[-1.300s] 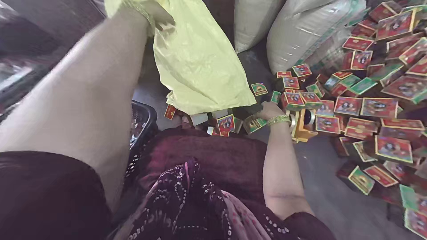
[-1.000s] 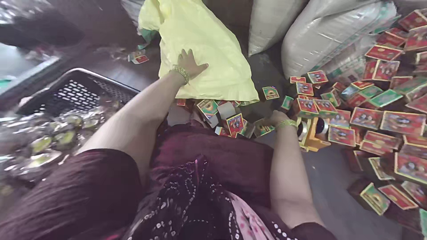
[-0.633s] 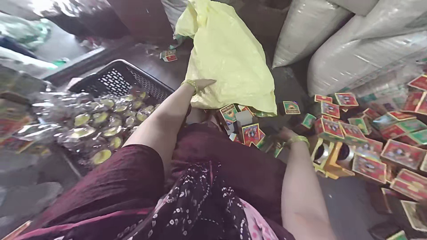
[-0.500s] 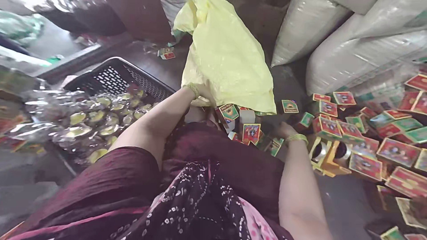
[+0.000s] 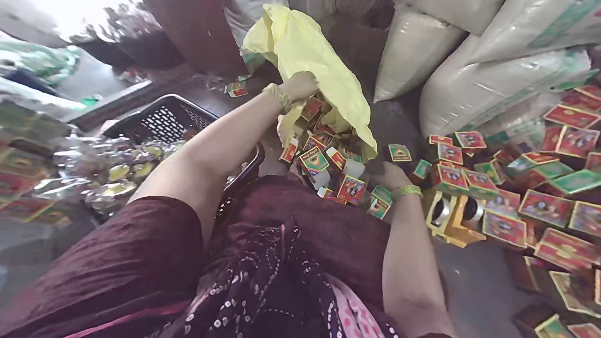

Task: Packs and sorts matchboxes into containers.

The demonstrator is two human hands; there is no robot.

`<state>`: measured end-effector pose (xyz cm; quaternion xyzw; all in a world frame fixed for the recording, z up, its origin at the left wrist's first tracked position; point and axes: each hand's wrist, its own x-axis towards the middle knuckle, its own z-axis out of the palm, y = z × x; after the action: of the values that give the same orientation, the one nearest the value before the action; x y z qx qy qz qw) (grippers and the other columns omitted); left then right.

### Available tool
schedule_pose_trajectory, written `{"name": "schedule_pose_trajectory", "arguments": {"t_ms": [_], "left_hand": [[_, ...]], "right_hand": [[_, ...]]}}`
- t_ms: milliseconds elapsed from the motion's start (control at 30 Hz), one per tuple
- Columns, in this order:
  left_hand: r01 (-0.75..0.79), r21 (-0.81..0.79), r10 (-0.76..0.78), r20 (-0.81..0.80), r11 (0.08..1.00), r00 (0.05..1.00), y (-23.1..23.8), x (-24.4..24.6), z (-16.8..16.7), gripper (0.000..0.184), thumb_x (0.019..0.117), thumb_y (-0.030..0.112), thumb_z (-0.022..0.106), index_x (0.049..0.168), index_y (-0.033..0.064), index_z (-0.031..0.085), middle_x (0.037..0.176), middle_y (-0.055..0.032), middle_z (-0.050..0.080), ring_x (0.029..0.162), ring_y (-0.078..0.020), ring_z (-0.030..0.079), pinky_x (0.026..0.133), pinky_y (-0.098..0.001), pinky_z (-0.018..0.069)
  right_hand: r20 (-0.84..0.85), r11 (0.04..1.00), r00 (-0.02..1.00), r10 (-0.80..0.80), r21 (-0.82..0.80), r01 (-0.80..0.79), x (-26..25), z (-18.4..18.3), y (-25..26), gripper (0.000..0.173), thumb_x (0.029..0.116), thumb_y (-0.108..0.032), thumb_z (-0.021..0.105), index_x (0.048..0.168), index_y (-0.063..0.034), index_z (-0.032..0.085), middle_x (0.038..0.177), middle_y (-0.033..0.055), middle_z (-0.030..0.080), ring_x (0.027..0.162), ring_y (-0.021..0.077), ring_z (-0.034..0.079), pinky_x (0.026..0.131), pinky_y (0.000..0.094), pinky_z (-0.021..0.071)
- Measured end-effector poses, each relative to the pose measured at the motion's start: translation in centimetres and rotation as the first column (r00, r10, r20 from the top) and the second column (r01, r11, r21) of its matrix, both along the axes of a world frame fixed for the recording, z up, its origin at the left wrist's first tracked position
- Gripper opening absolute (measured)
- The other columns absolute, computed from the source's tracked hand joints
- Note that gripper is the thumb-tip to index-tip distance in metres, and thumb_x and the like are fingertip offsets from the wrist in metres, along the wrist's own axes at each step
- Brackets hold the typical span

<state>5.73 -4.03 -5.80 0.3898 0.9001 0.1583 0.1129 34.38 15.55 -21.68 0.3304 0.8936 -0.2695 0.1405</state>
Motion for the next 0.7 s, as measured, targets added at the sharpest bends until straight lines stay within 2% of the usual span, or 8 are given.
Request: {"name": "schedule_pose_trajectory", "arguments": {"t_ms": [100,167,200,300,367,500,633,700], "left_hand": [[0.103,-0.141,-0.111,-0.046,0.985,0.993,1.4,2.8,5.0,0.033,0.1089,0.012,0.043,0.119,-0.011,0.064,0.123,-0.0296,0.063,0.121,-0.0427,0.059,0.103,-0.0603,0.0435],[-0.055,-0.033,0.058,0.108,0.998,0.992,1.7,4.3,6.5,0.035,0.1067,0.024,0.045,0.118,-0.0028,0.065,0.114,-0.0194,0.064,0.104,-0.0288,0.061,0.091,-0.0521,0.0488],[-0.102,-0.04,0.106,0.132,0.994,0.986,1.8,4.6,6.8,0.037,0.1055,0.028,0.047,0.115,-0.0014,0.065,0.11,-0.0185,0.064,0.098,-0.0282,0.061,0.086,-0.0531,0.0494],[-0.067,-0.213,0.076,0.035,0.975,0.997,1.2,4.1,5.7,0.045,0.1066,0.033,0.047,0.114,-0.0069,0.065,0.113,-0.0276,0.065,0.105,-0.0413,0.063,0.09,-0.0656,0.0464],[-0.053,-0.222,0.055,0.004,0.974,0.998,0.2,3.1,3.7,0.041,0.1031,0.032,0.052,0.112,-0.005,0.067,0.111,-0.0272,0.066,0.104,-0.0417,0.064,0.089,-0.066,0.0478],[-0.05,-0.018,0.052,0.129,0.999,0.99,-2.3,3.6,1.8,0.05,0.0957,0.019,0.064,0.143,0.0071,0.056,0.134,-0.024,0.061,0.124,-0.0391,0.059,0.104,-0.0614,0.0446],[0.05,0.048,-0.057,0.142,0.998,0.988,-4.3,6.3,0.5,0.069,0.0924,0.026,0.074,0.151,0.0052,0.044,0.129,-0.0242,0.063,0.12,-0.0386,0.061,0.103,-0.0589,0.0461],[0.097,0.081,-0.106,0.115,0.992,0.988,-5.6,8.2,-0.5,0.077,0.0915,0.029,0.075,0.154,0.0034,0.039,0.136,-0.0249,0.059,0.126,-0.0401,0.058,0.107,-0.0594,0.0443]], "right_hand": [[-0.061,0.999,0.998,0.031,-0.019,-0.032,0.2,0.4,-0.5,0.065,0.0899,-0.033,0.076,0.144,-0.0041,0.054,0.138,0.0249,0.06,0.131,0.0409,0.056,0.11,0.0616,0.0425],[-0.083,1.0,0.996,0.022,-0.008,-0.023,0.4,0.6,-0.6,0.058,0.0902,-0.032,0.074,0.14,-0.0052,0.058,0.134,0.0234,0.062,0.127,0.0399,0.059,0.107,0.0621,0.0452],[-0.094,1.0,0.995,0.014,0.005,-0.014,0.7,0.9,-0.7,0.054,0.0908,-0.032,0.073,0.136,-0.0054,0.061,0.131,0.023,0.064,0.125,0.0394,0.061,0.105,0.0622,0.0466],[-0.119,0.999,0.993,-0.019,0.024,0.022,1.5,1.4,-0.8,0.051,0.0915,-0.029,0.073,0.135,-0.0055,0.061,0.129,0.0236,0.065,0.122,0.0413,0.062,0.102,0.0644,0.0473],[-0.12,0.998,0.992,-0.032,0.042,0.037,1.9,1.3,-1.0,0.051,0.0903,-0.031,0.072,0.134,-0.0079,0.062,0.127,0.0218,0.067,0.12,0.0407,0.063,0.1,0.0644,0.0494],[-0.113,1.0,0.993,-0.024,0.017,0.026,1.9,1.0,-0.9,0.055,0.0903,-0.029,0.074,0.138,-0.0045,0.06,0.13,0.0247,0.064,0.123,0.0431,0.061,0.103,0.0655,0.0465],[-0.105,1.0,0.994,-0.021,-0.024,0.018,2.2,0.5,-1.4,0.057,0.0919,-0.033,0.073,0.14,-0.006,0.06,0.132,0.0252,0.064,0.124,0.0426,0.06,0.104,0.0648,0.0459],[-0.086,0.998,0.996,-0.007,-0.057,0.002,2.7,0.8,-1.6,0.058,0.093,-0.029,0.072,0.143,-0.0041,0.057,0.134,0.0263,0.062,0.127,0.0427,0.059,0.106,0.0641,0.0443]]}}
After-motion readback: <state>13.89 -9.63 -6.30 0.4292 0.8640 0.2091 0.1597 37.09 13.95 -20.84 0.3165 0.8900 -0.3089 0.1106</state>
